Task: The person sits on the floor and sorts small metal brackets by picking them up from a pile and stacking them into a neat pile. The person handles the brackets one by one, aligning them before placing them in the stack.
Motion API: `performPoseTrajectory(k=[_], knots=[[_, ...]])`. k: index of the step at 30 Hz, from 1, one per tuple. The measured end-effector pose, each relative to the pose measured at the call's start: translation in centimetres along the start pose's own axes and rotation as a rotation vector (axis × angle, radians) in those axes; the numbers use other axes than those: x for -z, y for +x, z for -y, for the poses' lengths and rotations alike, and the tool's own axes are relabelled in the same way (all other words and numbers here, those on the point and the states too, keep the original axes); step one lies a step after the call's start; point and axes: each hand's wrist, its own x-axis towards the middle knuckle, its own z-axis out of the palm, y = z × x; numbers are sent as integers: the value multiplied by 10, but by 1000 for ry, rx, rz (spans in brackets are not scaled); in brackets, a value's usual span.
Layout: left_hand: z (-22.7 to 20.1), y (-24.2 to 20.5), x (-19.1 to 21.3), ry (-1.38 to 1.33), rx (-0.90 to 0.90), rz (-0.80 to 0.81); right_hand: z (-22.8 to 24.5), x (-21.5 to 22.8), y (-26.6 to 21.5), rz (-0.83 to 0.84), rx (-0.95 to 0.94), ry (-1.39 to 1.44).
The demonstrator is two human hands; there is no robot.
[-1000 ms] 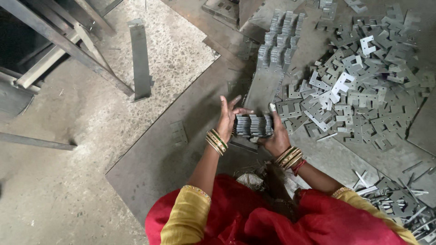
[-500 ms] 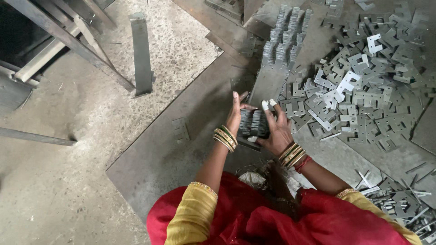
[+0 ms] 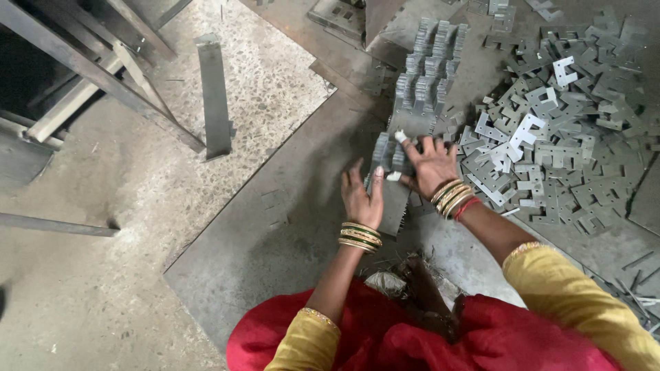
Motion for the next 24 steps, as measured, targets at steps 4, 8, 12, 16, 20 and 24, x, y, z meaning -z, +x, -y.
performPoseTrajectory(k=[4, 8, 12, 16, 20, 24], knots=[[-12, 1, 5, 75, -17, 39, -29, 7, 54, -75, -59, -142], [-14, 5, 4, 37, 28, 71, -44, 2, 68, 2, -130, -41], [-10, 21, 1, -38, 134, 236, -62, -10, 59, -119, -135, 104], [-3, 72, -25, -137, 182, 339, -98, -21, 47, -126, -225, 216], [12, 141, -61, -349, 180, 392, -151, -24, 46, -172, -142, 325], [18, 201, -96, -411, 278, 542, -199, -33, 64, -140, -242, 470]])
